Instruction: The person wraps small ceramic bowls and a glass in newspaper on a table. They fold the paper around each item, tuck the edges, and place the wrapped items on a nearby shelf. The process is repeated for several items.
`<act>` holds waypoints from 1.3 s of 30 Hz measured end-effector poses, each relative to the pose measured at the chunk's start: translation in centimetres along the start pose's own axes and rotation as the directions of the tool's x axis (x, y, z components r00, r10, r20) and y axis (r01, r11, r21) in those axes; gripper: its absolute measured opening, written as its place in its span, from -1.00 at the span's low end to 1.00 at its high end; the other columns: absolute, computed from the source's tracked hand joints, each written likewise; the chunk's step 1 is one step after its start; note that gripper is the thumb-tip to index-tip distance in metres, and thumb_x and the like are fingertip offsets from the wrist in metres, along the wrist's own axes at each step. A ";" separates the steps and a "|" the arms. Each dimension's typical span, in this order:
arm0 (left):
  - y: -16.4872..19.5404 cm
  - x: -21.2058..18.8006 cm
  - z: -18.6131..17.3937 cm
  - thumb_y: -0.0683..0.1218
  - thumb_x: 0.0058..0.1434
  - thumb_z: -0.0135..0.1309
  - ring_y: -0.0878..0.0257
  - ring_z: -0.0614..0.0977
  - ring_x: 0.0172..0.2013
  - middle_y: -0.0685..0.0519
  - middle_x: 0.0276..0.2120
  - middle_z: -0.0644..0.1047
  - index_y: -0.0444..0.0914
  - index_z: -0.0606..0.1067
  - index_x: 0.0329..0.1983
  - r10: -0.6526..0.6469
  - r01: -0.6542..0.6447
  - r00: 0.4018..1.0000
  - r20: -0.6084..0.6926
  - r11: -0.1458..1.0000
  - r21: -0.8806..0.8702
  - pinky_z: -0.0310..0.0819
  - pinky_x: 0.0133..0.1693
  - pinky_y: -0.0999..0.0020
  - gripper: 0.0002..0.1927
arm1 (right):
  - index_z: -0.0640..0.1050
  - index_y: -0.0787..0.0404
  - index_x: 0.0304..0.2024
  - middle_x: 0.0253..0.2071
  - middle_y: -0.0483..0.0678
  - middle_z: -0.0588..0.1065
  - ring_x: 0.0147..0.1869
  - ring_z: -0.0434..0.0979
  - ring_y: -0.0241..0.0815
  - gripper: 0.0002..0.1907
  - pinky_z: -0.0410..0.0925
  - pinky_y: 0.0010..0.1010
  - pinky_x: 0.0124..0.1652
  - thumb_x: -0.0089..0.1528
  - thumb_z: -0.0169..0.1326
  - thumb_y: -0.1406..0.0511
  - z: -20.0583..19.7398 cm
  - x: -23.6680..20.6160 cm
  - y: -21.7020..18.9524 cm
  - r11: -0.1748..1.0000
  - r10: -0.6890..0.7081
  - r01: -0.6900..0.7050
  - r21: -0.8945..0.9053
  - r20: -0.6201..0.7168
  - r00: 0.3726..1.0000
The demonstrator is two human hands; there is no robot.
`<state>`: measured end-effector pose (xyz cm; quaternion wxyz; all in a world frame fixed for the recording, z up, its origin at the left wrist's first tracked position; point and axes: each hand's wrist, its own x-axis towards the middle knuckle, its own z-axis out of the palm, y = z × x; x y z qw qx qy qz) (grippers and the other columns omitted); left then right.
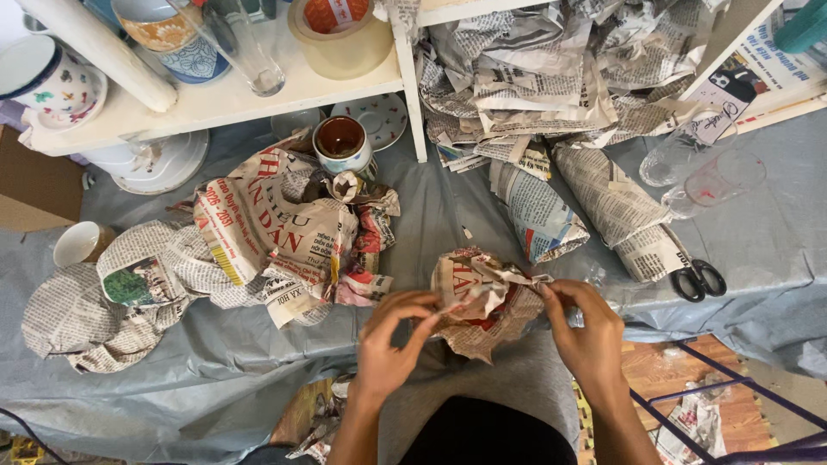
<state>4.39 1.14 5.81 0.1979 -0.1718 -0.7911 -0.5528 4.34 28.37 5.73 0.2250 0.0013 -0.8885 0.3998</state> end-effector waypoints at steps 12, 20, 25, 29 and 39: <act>2.4 0.6 0.6 -0.20 0.15 0.28 0.01 0.62 -0.07 -0.11 -0.09 0.63 -0.25 0.39 0.16 0.177 -0.208 0.951 0.253 0.973 0.104 0.42 0.02 0.10 -0.49 | 0.63 0.13 -0.08 -0.03 0.01 0.47 0.07 0.53 0.12 -0.65 0.40 -0.12 -0.01 0.06 0.31 0.35 0.8 -0.3 -3.4 0.876 -0.453 0.479 -0.059 0.245 0.858; 0.8 -0.6 2.3 -0.11 0.12 0.40 0.18 0.68 -0.29 0.02 -0.29 0.69 -0.22 0.59 -0.13 0.027 -0.039 0.997 0.074 0.985 0.170 0.43 -0.13 0.23 -0.72 | 0.63 0.17 -0.08 -0.06 0.07 0.39 -0.16 0.59 0.06 -0.66 0.47 -0.11 -0.23 0.08 0.33 0.32 1.9 -1.4 -1.9 0.954 -0.257 0.288 -0.085 0.264 0.929; -0.9 -2.9 1.4 -0.19 0.08 0.34 0.28 0.70 -0.41 -0.01 -0.38 0.69 -0.25 0.58 -0.23 -0.379 0.399 0.889 -0.258 0.916 0.028 0.57 -0.35 0.35 -0.79 | 0.67 0.10 -0.13 -0.12 0.03 0.39 -0.19 0.59 -0.05 -0.72 0.47 -0.17 -0.22 0.09 0.33 0.34 1.8 -1.3 -1.4 0.952 -0.265 0.293 -0.082 0.251 0.931; -0.9 -3.9 -0.7 -0.27 0.01 0.29 0.25 0.70 -0.26 -0.04 -0.27 0.67 -0.30 0.44 -0.09 -0.312 0.371 0.860 -0.404 0.925 0.077 0.57 -0.21 0.35 -0.60 | 0.72 0.11 -0.18 -0.16 -0.01 0.38 -0.06 0.50 -0.02 -0.73 0.43 -0.20 -0.12 0.04 0.36 0.34 1.2 -0.8 -2.1 0.947 -0.290 0.315 -0.069 0.239 0.926; -0.4 -3.9 -1.4 -0.25 0.10 0.30 0.21 0.77 -0.23 -0.08 -0.27 0.69 -0.27 0.54 -0.04 -0.314 0.413 0.871 -0.378 0.885 0.215 0.61 -0.20 0.31 -0.66 | 0.70 0.09 -0.19 0.07 0.02 0.41 0.19 0.35 0.12 -0.71 0.32 -0.12 0.11 0.01 0.37 0.35 -0.4 5.2 -6.4 0.694 -0.682 0.700 -0.170 0.156 0.714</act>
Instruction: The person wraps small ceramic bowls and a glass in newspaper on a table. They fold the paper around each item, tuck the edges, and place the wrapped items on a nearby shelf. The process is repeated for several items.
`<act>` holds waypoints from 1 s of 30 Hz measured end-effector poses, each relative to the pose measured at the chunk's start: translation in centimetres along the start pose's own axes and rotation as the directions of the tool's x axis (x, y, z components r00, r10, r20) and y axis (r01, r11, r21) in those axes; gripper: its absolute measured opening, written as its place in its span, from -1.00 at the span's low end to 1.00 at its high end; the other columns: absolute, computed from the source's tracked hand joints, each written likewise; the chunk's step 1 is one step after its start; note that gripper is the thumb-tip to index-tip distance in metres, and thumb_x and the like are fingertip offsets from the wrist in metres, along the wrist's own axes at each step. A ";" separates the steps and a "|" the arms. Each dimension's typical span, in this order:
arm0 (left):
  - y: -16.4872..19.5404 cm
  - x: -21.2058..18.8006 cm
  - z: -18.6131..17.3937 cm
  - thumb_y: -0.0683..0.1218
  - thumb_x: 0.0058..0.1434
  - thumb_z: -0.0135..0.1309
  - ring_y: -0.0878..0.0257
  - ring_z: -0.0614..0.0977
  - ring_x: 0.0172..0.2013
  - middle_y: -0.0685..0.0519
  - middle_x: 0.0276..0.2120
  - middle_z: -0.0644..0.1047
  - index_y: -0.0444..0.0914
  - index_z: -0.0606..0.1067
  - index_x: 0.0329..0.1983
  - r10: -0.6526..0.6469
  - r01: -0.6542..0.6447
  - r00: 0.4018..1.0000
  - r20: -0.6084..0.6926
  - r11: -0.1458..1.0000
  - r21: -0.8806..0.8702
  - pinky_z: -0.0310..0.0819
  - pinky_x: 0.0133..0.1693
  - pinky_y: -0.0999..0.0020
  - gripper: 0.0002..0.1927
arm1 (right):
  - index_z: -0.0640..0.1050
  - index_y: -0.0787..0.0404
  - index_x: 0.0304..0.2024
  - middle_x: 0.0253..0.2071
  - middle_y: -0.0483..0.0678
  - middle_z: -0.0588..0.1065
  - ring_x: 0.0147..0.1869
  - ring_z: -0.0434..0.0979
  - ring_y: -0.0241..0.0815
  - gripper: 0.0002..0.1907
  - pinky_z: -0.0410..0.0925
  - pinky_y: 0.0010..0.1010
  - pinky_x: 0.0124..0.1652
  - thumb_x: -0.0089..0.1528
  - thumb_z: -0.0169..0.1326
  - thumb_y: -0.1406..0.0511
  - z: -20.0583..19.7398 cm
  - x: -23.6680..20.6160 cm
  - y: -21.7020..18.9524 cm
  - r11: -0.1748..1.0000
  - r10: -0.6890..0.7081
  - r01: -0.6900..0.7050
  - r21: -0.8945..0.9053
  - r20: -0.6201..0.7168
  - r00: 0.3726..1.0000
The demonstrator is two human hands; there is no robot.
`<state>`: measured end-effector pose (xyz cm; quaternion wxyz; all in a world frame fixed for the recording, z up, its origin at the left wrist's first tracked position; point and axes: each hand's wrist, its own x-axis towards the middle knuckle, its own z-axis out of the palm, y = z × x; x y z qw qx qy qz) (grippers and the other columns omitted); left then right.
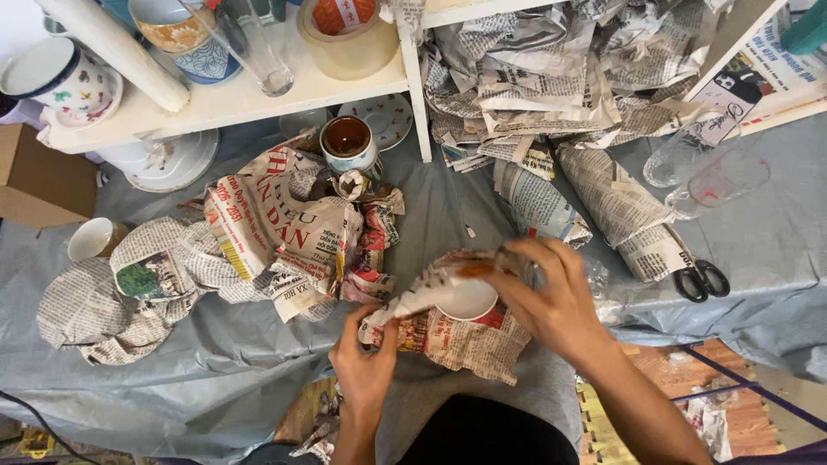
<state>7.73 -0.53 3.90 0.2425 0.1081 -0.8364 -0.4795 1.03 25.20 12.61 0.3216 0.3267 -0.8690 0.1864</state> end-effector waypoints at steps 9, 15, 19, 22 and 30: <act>1.1 -0.2 -0.8 -0.12 0.16 0.31 0.37 0.66 -0.48 -0.03 -0.40 0.71 -0.26 0.55 -0.04 -0.215 0.215 0.976 0.030 0.977 0.002 0.54 -0.42 0.41 -0.68 | 0.67 0.12 -0.10 -0.39 -0.10 0.55 -0.30 0.56 -0.18 -0.73 0.37 -0.23 -0.17 0.13 0.23 0.37 4.5 9.8 1.6 0.997 -0.018 0.034 -0.066 0.233 0.972; 0.1 0.1 -1.1 -0.12 0.15 0.31 0.42 0.60 -0.51 -0.02 -0.35 0.70 -0.33 0.51 0.02 -0.120 0.121 0.993 0.017 0.993 -0.015 0.50 -0.48 0.48 -0.61 | 0.48 0.21 0.17 -0.20 0.09 0.58 -0.16 0.61 0.03 -0.65 0.45 -0.12 -0.18 0.33 0.10 0.34 5.7 11.4 -0.3 0.863 0.075 -0.267 0.429 0.414 0.907; -1.0 0.2 -2.0 -0.09 0.21 0.25 0.47 0.41 -0.61 0.04 -0.62 0.59 -0.32 0.53 -0.03 -0.223 0.223 0.975 0.000 0.975 0.005 0.28 -0.56 0.48 -0.69 | 0.38 0.29 0.06 -0.11 0.06 0.53 -0.05 0.63 -0.10 -0.68 0.53 -0.26 -0.04 0.30 0.12 0.35 6.0 10.3 0.0 0.619 0.022 -0.277 0.735 0.337 0.941; -1.7 0.1 -2.6 -0.05 0.27 0.21 0.46 0.35 -0.65 0.04 -0.73 0.46 -0.32 0.60 -0.20 -0.247 0.248 0.969 -0.028 0.966 0.075 0.21 -0.58 0.43 -0.79 | 0.49 0.23 -0.13 -0.22 -0.01 0.56 -0.15 0.66 -0.16 -0.78 0.54 -0.31 -0.13 0.26 0.21 0.28 5.6 8.1 0.7 0.761 0.130 -0.398 0.513 0.480 0.867; -1.9 0.6 -3.0 0.00 0.26 0.23 0.45 0.32 -0.66 0.06 -0.77 0.41 -0.35 0.60 -0.32 -0.318 0.319 0.948 -0.018 0.947 0.050 0.18 -0.58 0.40 -0.72 | 0.58 0.25 -0.12 -0.12 0.02 0.58 -0.07 0.61 0.05 -0.76 0.47 -0.18 -0.11 0.27 0.17 0.22 5.5 5.1 3.5 0.963 0.043 -0.126 0.239 0.325 0.945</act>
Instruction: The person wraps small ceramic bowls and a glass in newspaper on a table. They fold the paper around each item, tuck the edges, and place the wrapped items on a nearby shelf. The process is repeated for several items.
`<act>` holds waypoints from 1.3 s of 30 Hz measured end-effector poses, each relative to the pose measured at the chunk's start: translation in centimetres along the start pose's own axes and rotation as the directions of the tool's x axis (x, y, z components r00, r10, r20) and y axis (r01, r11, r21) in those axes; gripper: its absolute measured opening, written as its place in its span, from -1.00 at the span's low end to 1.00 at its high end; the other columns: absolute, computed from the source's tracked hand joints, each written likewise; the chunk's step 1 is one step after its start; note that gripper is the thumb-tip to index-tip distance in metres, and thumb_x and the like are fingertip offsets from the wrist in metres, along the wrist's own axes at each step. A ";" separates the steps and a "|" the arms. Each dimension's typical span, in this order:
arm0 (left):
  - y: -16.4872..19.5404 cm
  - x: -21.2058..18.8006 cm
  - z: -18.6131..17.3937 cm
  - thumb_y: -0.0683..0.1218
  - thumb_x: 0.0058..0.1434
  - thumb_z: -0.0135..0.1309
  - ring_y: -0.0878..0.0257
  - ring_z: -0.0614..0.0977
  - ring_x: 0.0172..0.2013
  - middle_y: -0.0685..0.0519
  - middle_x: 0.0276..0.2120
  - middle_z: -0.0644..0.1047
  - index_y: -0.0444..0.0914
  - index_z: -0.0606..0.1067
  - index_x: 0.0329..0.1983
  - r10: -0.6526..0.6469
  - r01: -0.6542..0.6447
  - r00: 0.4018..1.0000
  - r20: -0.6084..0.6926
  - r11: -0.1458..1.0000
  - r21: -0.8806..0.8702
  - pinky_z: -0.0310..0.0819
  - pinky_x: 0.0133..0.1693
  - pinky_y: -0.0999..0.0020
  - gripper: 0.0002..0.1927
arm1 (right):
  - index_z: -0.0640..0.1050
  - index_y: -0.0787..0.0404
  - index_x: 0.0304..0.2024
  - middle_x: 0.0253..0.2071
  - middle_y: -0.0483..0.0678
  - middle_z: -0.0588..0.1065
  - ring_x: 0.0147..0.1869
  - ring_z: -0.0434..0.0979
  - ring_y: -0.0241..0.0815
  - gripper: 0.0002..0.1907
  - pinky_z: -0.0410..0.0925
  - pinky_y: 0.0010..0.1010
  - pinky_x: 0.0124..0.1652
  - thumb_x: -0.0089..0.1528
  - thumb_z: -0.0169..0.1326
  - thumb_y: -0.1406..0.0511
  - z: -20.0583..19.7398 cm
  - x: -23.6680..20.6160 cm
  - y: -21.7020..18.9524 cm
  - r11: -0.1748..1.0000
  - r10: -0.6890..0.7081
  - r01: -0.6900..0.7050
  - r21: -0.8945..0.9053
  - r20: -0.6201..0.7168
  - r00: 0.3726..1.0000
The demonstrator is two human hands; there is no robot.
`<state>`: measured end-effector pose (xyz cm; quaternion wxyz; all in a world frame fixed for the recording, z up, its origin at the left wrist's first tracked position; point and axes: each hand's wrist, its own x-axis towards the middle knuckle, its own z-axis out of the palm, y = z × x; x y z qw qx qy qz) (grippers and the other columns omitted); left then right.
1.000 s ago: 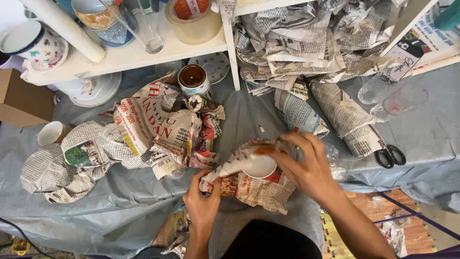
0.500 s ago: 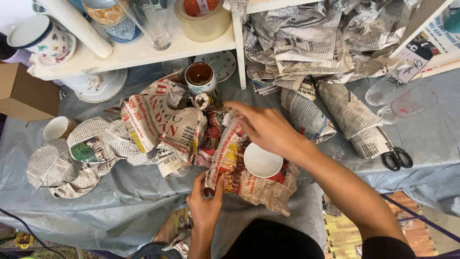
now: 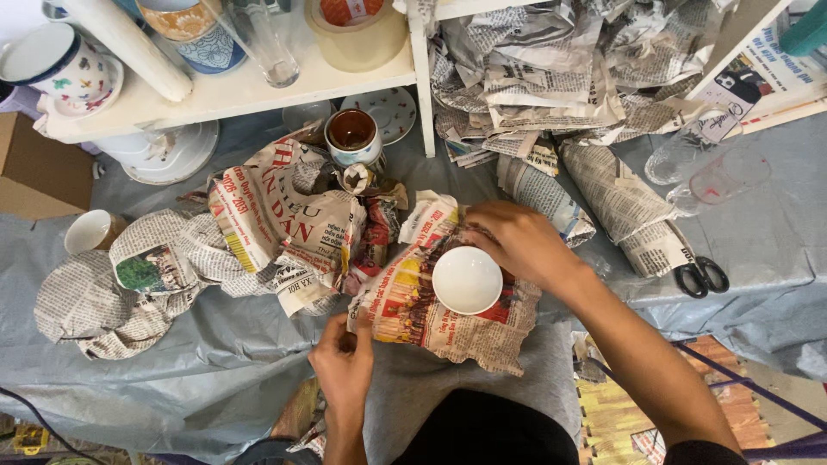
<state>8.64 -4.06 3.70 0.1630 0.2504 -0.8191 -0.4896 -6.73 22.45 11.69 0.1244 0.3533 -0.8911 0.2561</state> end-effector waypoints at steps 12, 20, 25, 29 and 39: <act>-0.2 0.1 -0.3 -0.02 0.29 0.19 0.49 0.49 -0.60 0.02 -0.65 0.59 -0.39 0.60 -0.16 0.000 0.001 1.000 0.016 0.999 -0.053 0.32 -0.55 0.47 -0.70 | 0.66 0.22 -0.35 -0.03 0.04 0.56 0.06 0.51 -0.03 -0.78 0.32 -0.19 0.12 0.15 0.19 0.19 1.0 -2.0 -0.2 0.877 0.021 0.011 -0.480 0.062 0.998; -1.6 -0.7 0.5 -0.01 0.27 0.16 0.34 0.53 -0.74 0.04 -0.67 0.56 -0.38 0.58 -0.20 -0.161 0.263 0.930 0.332 0.920 -0.290 0.33 -0.68 0.43 -0.70 | 0.63 0.18 -0.18 0.15 0.03 0.45 0.32 0.35 0.07 -0.64 0.18 -0.05 0.26 -0.08 0.19 0.39 -1.5 -4.0 -1.9 0.966 -0.225 0.241 -0.095 0.156 0.962; -2.8 -2.3 3.1 -0.02 0.28 0.18 0.28 0.59 -0.73 0.04 -0.65 0.57 -0.38 0.60 -0.27 -0.147 0.337 0.839 0.523 0.896 -0.289 0.39 -0.69 0.38 -0.72 | 0.63 0.19 -0.17 0.11 0.04 0.45 0.27 0.37 0.07 -0.57 0.20 -0.08 0.22 -0.14 0.26 0.39 -1.7 -5.8 -2.4 0.962 -0.211 0.255 -0.096 0.333 0.919; -4.2 -2.4 3.7 -0.02 0.34 0.11 0.26 0.62 -0.71 0.02 -0.66 0.56 -0.38 0.57 -0.30 -0.072 0.340 0.810 0.582 0.867 -0.365 0.40 -0.69 0.37 -0.70 | 0.65 0.24 -0.14 -0.04 -0.04 0.56 0.11 0.52 -0.03 -0.55 0.35 -0.16 0.06 -0.12 0.30 0.32 -1.9 -6.1 -1.2 0.949 -0.297 0.314 -0.025 0.263 0.918; -6.1 -1.9 0.9 -0.06 0.35 0.13 0.18 0.65 -0.63 -0.08 -0.51 0.60 -0.41 0.52 -0.12 0.001 0.472 0.660 0.751 0.777 -0.417 0.48 -0.64 0.31 -0.73 | 0.69 0.21 -0.14 -0.08 -0.02 0.61 -0.09 0.67 -0.10 -0.79 0.56 -0.37 -0.09 0.15 0.27 0.36 0.0 -1.8 0.5 0.975 -0.216 0.220 0.035 -0.094 0.972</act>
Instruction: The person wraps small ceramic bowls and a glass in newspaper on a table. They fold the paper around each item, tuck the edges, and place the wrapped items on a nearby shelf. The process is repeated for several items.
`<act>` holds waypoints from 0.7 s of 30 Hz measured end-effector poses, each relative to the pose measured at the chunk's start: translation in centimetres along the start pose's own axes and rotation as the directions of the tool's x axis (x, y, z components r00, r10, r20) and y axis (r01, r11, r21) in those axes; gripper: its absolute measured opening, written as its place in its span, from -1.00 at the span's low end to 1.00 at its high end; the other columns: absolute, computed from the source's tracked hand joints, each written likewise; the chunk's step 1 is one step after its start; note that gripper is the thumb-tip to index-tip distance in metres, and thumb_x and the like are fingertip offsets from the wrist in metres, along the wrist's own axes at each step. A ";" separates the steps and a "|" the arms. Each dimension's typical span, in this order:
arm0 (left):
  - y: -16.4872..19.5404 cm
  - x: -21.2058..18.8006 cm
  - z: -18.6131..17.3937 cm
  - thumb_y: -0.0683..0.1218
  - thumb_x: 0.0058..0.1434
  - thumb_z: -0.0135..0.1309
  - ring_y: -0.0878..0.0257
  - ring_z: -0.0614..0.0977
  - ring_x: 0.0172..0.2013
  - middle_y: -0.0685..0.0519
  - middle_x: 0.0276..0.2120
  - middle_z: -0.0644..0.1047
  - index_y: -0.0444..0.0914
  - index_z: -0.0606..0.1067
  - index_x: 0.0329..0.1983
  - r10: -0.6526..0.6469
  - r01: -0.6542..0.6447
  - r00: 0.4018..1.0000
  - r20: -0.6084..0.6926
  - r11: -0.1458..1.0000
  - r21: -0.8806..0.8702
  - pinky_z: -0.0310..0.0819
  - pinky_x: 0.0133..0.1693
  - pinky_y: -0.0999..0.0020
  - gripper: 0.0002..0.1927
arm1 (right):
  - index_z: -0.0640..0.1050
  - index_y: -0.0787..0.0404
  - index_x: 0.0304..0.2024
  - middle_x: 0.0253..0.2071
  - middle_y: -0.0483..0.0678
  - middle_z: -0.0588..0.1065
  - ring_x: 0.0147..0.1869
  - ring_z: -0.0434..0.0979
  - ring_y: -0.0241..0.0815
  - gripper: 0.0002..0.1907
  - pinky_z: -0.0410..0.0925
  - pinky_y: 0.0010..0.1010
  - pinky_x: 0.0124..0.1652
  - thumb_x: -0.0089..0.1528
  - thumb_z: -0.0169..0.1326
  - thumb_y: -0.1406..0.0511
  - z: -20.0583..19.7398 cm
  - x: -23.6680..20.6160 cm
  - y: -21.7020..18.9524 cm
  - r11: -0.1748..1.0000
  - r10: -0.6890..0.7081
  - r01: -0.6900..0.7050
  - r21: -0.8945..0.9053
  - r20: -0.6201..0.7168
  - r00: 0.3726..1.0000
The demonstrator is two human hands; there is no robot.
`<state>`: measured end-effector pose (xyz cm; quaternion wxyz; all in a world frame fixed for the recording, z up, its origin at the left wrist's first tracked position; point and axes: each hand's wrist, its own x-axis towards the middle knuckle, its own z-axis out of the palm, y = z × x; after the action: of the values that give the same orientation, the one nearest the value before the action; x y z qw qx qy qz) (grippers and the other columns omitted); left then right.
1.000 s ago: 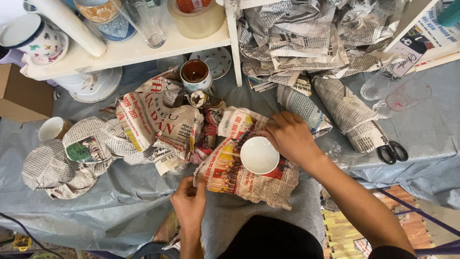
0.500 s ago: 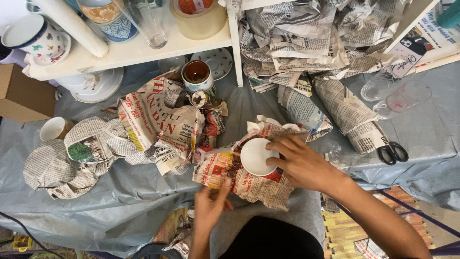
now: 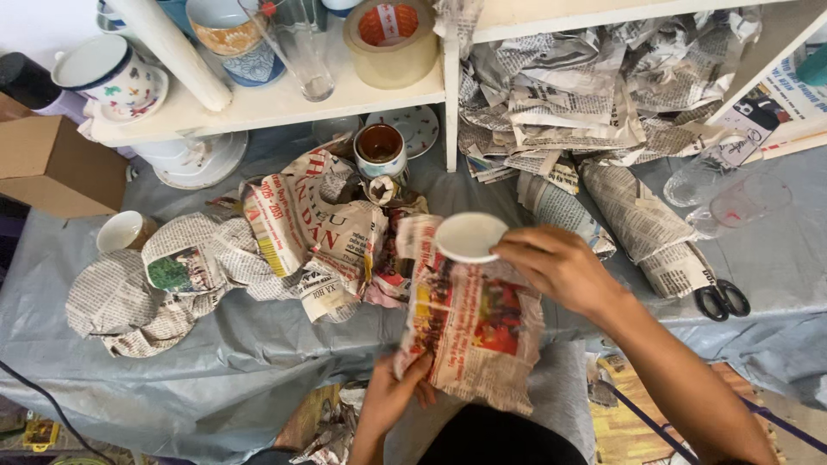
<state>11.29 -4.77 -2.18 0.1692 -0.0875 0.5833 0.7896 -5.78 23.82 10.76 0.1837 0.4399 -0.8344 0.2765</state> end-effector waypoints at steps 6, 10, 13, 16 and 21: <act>1.1 -0.8 0.0 -0.07 0.33 0.12 0.13 0.63 -0.64 -0.13 -0.43 0.66 -0.46 0.52 -0.02 -0.086 0.074 0.994 -0.073 0.985 -0.154 0.42 -0.65 0.31 -0.66 | 0.69 0.20 -0.08 -0.05 -0.03 0.61 -0.13 0.69 -0.18 -0.73 0.54 -0.44 -0.15 0.15 0.26 0.45 0.1 3.0 -0.1 0.958 0.161 -0.155 0.242 -0.006 0.987; 1.2 -0.7 0.2 -0.03 0.36 0.04 0.12 0.67 -0.57 -0.16 -0.39 0.65 -0.44 0.48 0.01 -0.022 0.016 1.000 -0.017 0.963 -0.269 0.47 -0.63 0.30 -0.64 | 0.69 0.21 -0.08 -0.05 -0.02 0.60 -0.07 0.67 -0.18 -0.73 0.58 -0.44 -0.10 0.16 0.27 0.46 0.3 3.6 -1.0 0.960 0.152 -0.129 0.248 -0.075 0.986; 1.3 -0.1 0.5 -0.02 0.38 0.02 0.10 0.69 -0.54 -0.19 -0.35 0.67 -0.45 0.48 0.03 0.007 -0.008 1.000 -0.005 0.957 -0.291 0.47 -0.60 0.31 -0.63 | 0.69 0.18 -0.08 -0.02 0.01 0.60 -0.07 0.67 -0.20 -0.76 0.53 -0.47 -0.13 0.20 0.29 0.46 0.3 5.3 -1.3 0.977 0.168 -0.135 0.167 -0.204 0.964; 1.2 0.6 1.3 -0.05 0.34 0.05 0.10 0.67 -0.54 -0.13 -0.32 0.66 -0.39 0.46 0.06 0.005 -0.018 0.999 -0.043 0.958 -0.287 0.47 -0.61 0.30 -0.65 | 0.68 0.19 -0.05 0.00 0.01 0.58 0.00 0.65 -0.17 -0.76 0.54 -0.43 -0.08 0.24 0.28 0.49 -0.3 8.1 -1.6 0.991 0.129 -0.110 0.075 -0.340 0.931; 0.7 0.2 2.0 -0.03 0.34 0.06 0.11 0.67 -0.52 -0.13 -0.31 0.64 -0.34 0.41 0.12 -0.022 0.011 0.999 -0.032 0.950 -0.313 0.47 -0.61 0.30 -0.62 | 0.66 0.28 0.02 0.06 0.04 0.54 0.01 0.64 -0.10 -0.77 0.53 -0.40 -0.05 0.31 0.27 0.50 -0.3 15.6 -1.2 1.000 0.020 -0.018 0.009 -0.417 0.909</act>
<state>10.93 -3.05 -1.02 0.1495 -0.1316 0.4531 0.8689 -13.26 13.59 19.94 0.3538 0.3630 -0.7796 0.3678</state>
